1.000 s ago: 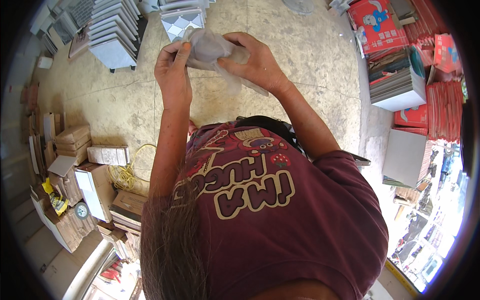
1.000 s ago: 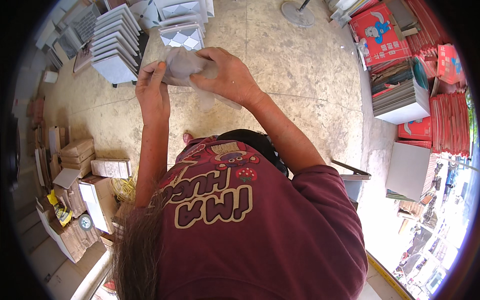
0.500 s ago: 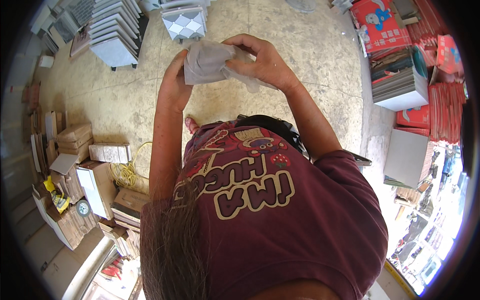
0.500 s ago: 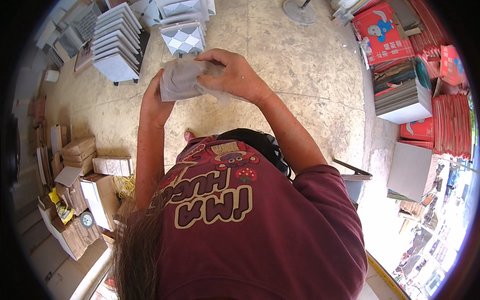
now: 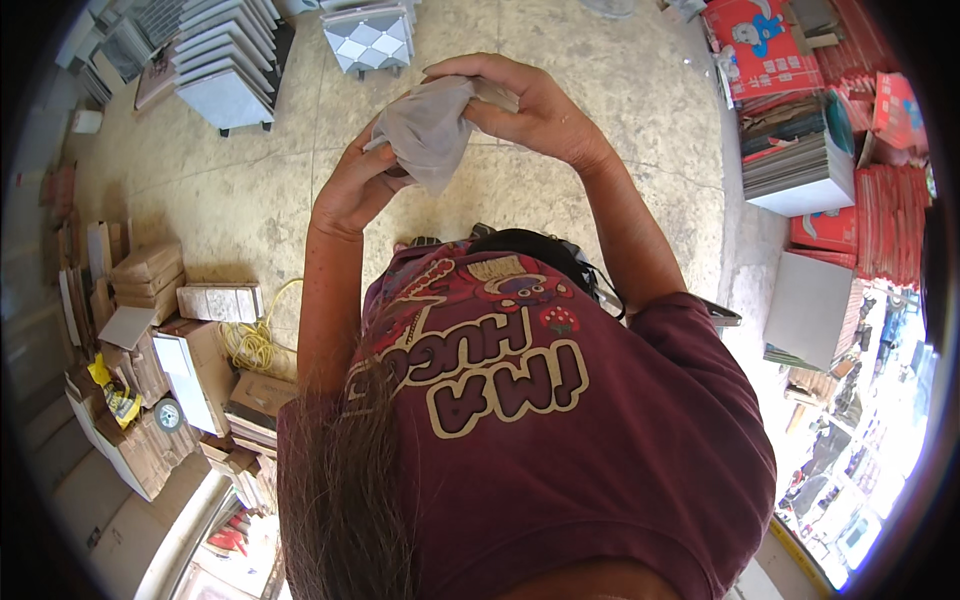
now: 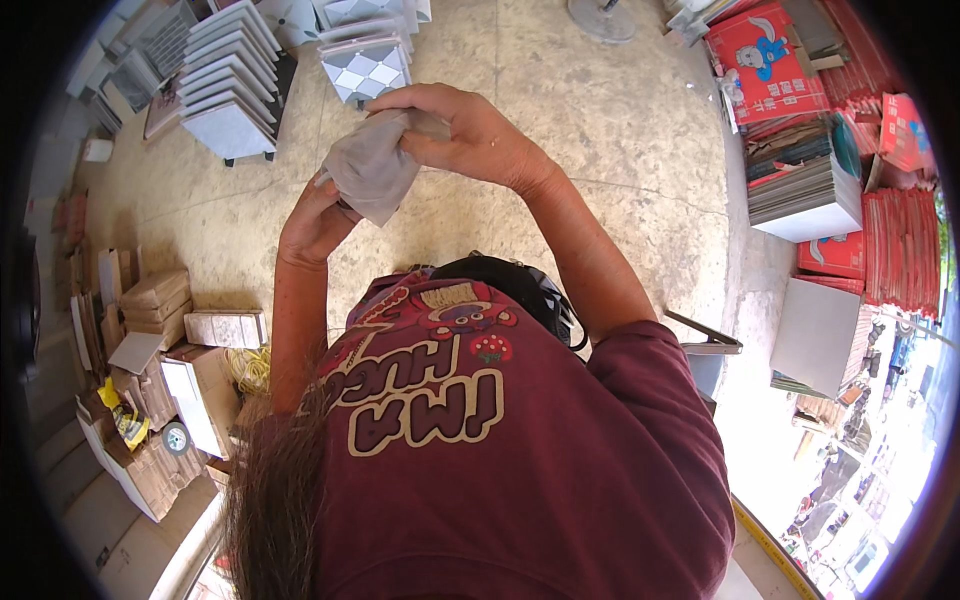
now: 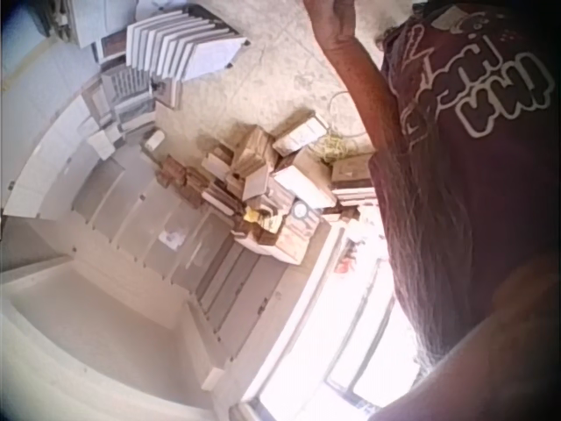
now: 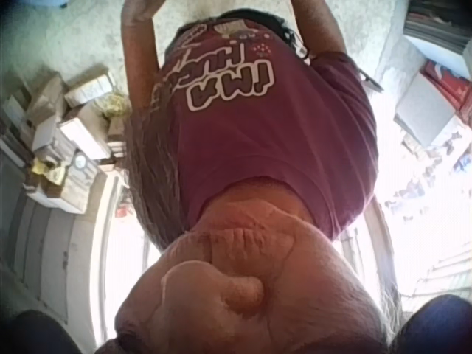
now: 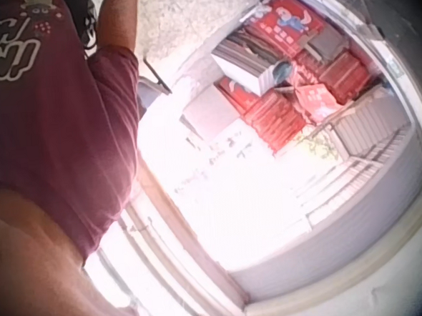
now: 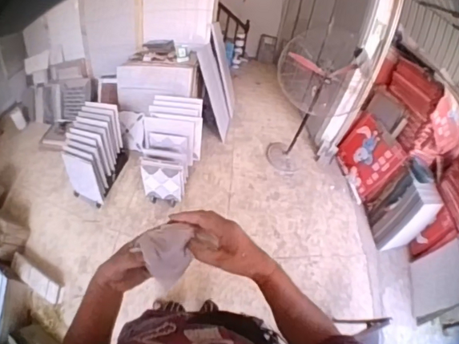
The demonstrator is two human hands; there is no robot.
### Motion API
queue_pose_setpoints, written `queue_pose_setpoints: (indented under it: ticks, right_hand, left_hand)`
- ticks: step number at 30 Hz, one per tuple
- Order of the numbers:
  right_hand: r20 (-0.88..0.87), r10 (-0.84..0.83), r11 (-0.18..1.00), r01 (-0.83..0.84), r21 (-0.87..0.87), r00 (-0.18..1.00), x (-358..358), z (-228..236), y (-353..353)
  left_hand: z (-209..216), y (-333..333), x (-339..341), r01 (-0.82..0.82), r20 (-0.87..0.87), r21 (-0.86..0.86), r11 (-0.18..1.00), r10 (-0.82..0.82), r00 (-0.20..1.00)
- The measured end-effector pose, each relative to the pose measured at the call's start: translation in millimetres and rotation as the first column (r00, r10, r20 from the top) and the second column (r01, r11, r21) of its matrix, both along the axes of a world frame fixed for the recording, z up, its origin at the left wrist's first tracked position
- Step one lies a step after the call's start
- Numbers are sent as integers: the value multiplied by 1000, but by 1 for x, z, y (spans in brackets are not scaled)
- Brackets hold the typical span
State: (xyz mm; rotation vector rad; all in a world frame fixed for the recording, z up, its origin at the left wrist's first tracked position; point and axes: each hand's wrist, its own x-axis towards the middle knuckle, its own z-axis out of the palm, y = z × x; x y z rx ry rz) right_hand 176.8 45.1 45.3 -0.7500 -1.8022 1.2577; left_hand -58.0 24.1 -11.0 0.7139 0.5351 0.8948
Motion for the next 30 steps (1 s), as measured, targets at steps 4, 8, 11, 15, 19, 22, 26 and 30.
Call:
queue_pose_setpoints:
  ticks: [4,8,11,15,19,22,26,30]
  right_hand:
    - [145,-283,882,198,428,948,-19,8,7]
    - [19,-545,654,410,636,839,-44,11,10]
    - [61,-588,600,384,702,807,-68,18,-4]
    - [133,-628,601,370,709,766,-97,6,-2]
    - [126,-627,575,347,741,769,-114,9,7]
    - [100,-620,574,364,734,778,-127,9,10]
    - [80,-597,589,369,719,798,-140,6,14]
    - [74,-563,668,402,626,823,-163,12,10]
  left_hand:
    - [4,4,-2,-109,74,-52,993,113,991]
    - [12,11,-10,-187,134,-47,981,192,972]
    - [12,18,-19,-275,138,-19,961,275,951]
    - [22,22,-25,-362,159,-12,932,359,920]
    - [30,23,-35,-449,93,49,892,444,891]
    - [33,25,-48,-492,41,159,856,492,869]
    - [30,28,-58,-552,-33,275,787,582,813]
    - [25,28,-74,-593,-8,284,753,620,784]
